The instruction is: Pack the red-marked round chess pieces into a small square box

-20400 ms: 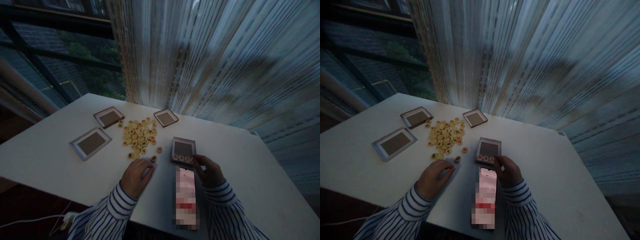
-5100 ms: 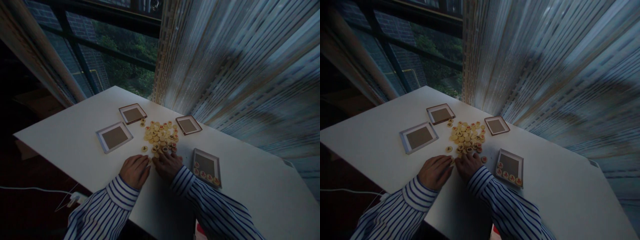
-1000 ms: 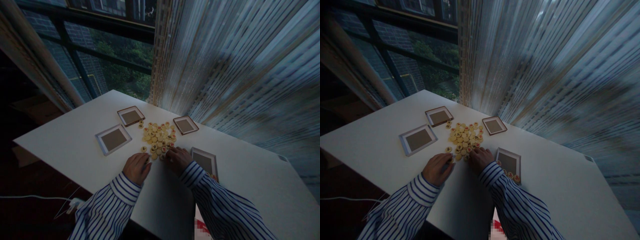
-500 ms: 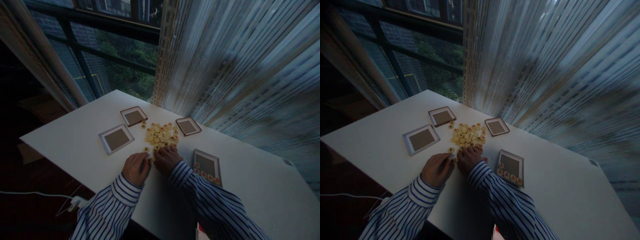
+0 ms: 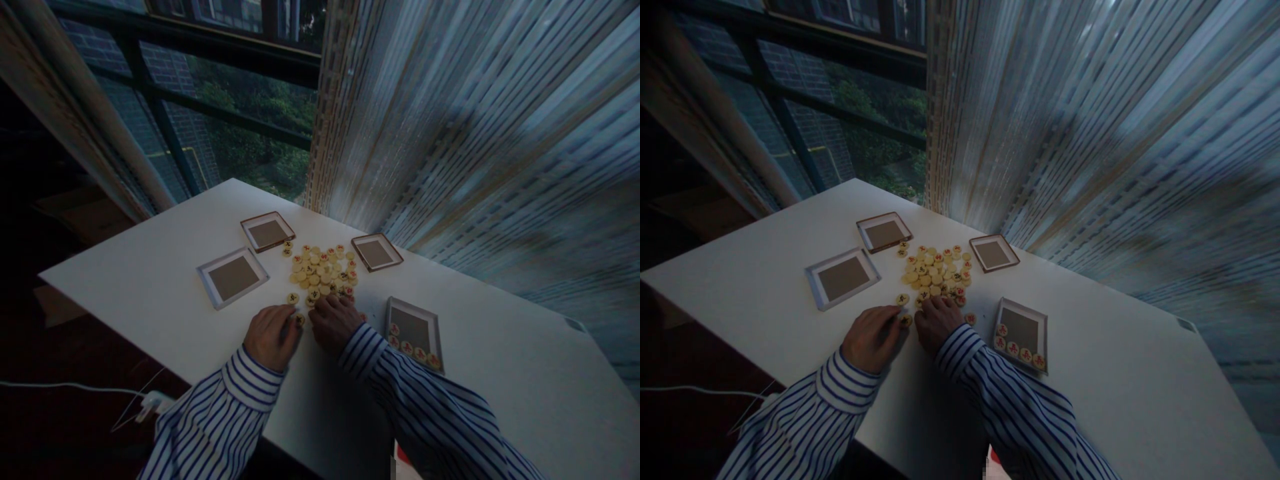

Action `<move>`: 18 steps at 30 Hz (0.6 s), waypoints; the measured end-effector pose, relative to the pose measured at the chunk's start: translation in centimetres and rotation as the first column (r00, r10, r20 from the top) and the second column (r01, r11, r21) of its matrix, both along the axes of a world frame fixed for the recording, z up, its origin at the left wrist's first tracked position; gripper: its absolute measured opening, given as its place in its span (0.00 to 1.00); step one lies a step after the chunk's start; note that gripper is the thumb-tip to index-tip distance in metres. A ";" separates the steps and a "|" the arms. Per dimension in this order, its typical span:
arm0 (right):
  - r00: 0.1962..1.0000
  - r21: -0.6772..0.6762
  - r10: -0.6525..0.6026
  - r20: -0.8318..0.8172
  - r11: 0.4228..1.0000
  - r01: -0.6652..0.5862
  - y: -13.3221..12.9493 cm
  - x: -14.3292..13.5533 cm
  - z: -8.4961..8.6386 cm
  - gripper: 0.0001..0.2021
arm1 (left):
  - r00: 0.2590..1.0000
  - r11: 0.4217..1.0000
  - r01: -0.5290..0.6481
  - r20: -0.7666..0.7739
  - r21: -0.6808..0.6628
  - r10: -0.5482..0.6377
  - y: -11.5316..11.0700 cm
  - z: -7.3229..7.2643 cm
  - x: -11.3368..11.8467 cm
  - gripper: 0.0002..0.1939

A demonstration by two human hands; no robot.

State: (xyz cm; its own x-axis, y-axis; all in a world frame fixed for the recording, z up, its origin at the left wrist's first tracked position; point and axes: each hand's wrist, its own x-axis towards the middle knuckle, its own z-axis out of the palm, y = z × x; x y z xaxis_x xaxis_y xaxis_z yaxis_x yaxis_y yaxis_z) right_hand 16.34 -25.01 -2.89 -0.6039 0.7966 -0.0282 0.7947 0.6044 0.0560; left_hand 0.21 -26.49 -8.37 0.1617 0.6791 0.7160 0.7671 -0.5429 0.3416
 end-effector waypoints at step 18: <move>0.959 -0.027 -0.001 -0.283 1.000 -0.007 0.6 1.5 0.2 0.11 | 1.000 1.000 0.016 0.009 -0.011 -0.016 0.0 -0.2 -0.3 0.08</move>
State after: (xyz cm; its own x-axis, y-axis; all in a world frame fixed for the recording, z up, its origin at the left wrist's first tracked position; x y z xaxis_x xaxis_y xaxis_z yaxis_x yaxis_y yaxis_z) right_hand 17.87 -24.44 -2.72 -0.5928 0.7960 0.1226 0.7737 0.6051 -0.1878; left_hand -0.05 -26.44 -8.57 0.1660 0.6840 0.7103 0.7552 -0.5513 0.3545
